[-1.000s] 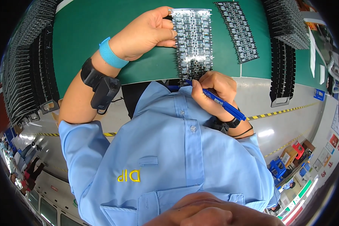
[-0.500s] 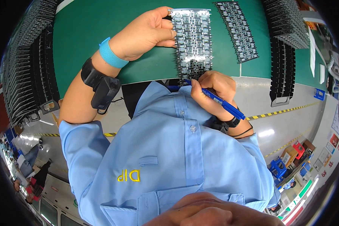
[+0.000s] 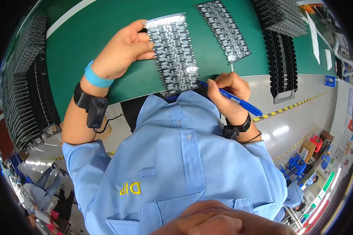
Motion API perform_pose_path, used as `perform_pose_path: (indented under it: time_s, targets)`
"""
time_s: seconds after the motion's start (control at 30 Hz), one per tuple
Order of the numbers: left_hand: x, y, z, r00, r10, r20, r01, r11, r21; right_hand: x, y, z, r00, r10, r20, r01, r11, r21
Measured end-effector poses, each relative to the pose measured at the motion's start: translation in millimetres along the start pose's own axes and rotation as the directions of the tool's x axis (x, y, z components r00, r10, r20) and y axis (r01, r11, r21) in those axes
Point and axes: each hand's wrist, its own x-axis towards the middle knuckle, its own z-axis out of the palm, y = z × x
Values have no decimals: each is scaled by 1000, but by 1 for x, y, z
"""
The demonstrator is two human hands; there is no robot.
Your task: The person marks a circuit board with a pen, sets it aside, and picks up another circuit board from a stack to mark it as well.
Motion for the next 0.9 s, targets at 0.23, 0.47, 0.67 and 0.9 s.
perform_pose_path:
  time_s: [0.23, 0.47, 0.67, 0.9]
  targets:
    - [4, -3, -3, 999, -29, -17, 30, 1000, 9, 4, 7, -1, 991, -124, 46, 127, 990, -67]
    - [5, -3, -2, 999, -31, -28, 32, 999, 9, 7, 10, -2, 976, -203, 82, 209, 976, -67]
    - [4, -3, -4, 999, -33, -12, 33, 999, 6, 8, 12, -1, 973, -216, 86, 222, 973, -64]
    - [3, -1, -2, 1000, -27, -7, 27, 1000, -4, 8, 11, 0, 971, -222, 92, 229, 971, -70]
